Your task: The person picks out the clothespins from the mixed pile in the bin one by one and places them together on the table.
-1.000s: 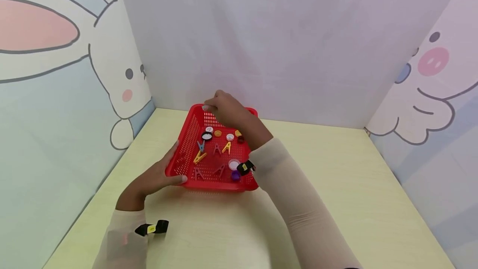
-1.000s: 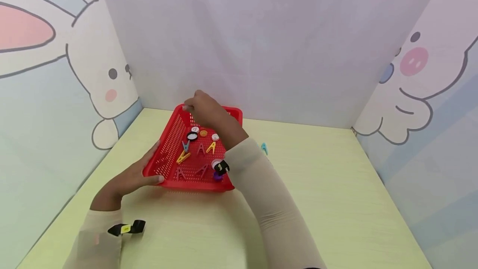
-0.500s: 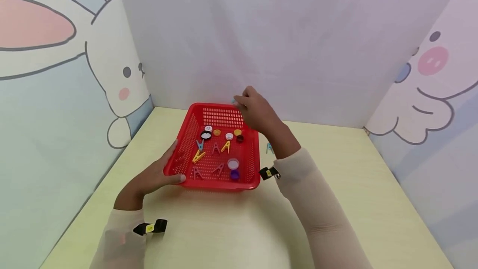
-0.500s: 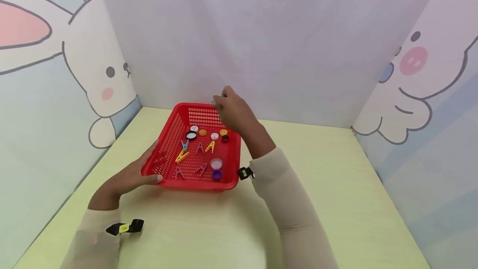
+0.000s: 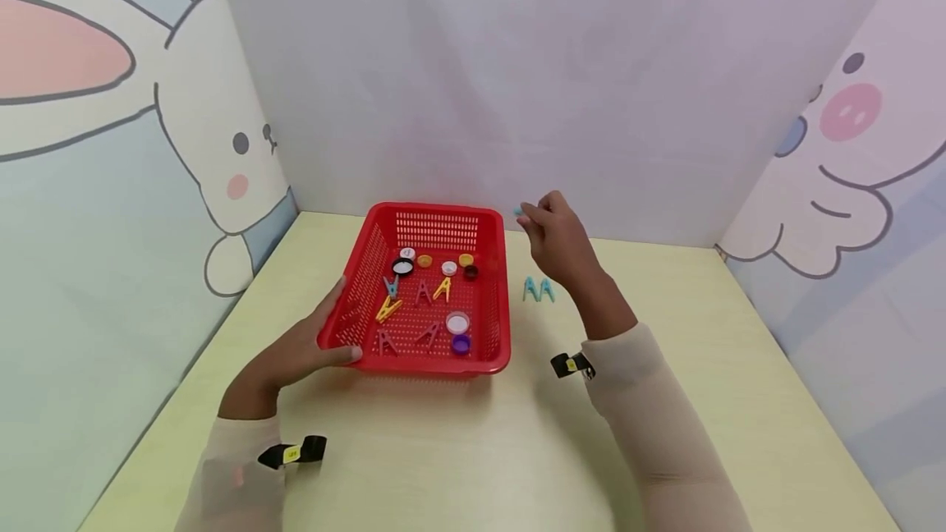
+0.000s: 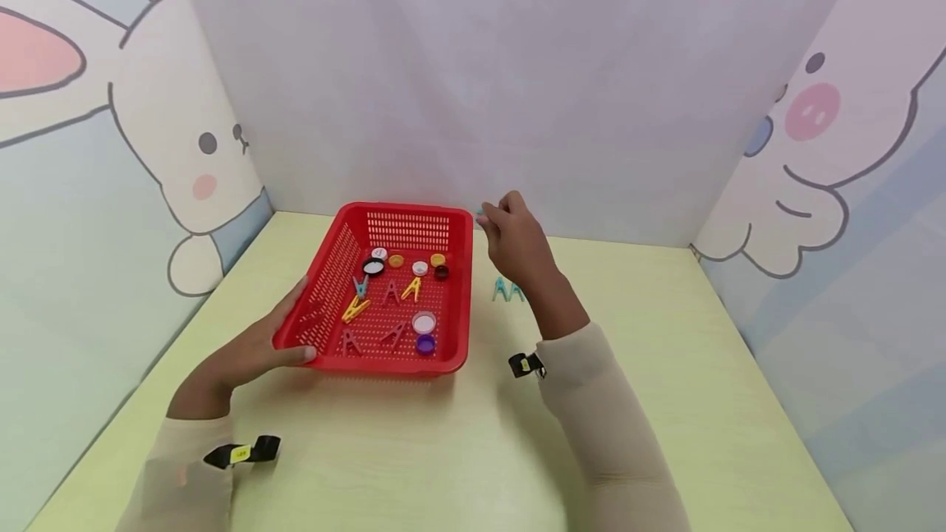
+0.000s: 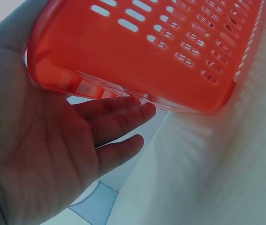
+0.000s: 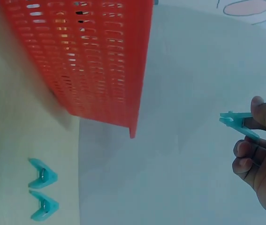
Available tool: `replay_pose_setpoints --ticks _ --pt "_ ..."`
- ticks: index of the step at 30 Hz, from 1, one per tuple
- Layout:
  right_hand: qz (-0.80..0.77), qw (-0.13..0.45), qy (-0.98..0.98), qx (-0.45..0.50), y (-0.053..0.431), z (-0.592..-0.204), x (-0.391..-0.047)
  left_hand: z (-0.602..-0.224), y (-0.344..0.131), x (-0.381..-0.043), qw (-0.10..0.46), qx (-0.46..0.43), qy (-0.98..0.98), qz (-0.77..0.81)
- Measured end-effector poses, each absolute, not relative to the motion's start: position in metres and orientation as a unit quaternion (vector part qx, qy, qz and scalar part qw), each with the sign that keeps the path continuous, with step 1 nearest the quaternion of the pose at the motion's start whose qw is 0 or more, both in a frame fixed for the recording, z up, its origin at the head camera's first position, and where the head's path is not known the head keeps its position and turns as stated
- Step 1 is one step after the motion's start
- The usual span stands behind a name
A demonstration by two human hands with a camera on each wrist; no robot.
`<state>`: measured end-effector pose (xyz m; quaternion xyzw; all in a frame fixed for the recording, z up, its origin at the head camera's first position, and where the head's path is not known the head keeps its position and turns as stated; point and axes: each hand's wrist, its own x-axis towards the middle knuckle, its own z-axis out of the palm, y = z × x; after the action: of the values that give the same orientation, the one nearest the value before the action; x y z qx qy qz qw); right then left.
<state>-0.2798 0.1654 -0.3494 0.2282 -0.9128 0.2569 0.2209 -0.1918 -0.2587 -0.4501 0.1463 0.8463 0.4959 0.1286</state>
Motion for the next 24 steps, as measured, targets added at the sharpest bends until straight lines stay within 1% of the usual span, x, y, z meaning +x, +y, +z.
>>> replay_pose_setpoints --ticks 6,14,24 --pt "0.264 0.228 -0.913 0.212 0.182 -0.365 -0.278 -0.451 -0.259 -0.191 0.128 0.145 0.844 0.5" --pt "0.278 0.214 -0.924 0.15 0.211 -0.383 -0.272 -0.449 -0.256 -0.194 0.137 0.143 0.841 0.504" --pt "0.274 0.135 -0.949 0.076 0.235 -0.417 -0.275 -0.449 -0.26 -0.195 0.137 0.137 0.845 0.499"
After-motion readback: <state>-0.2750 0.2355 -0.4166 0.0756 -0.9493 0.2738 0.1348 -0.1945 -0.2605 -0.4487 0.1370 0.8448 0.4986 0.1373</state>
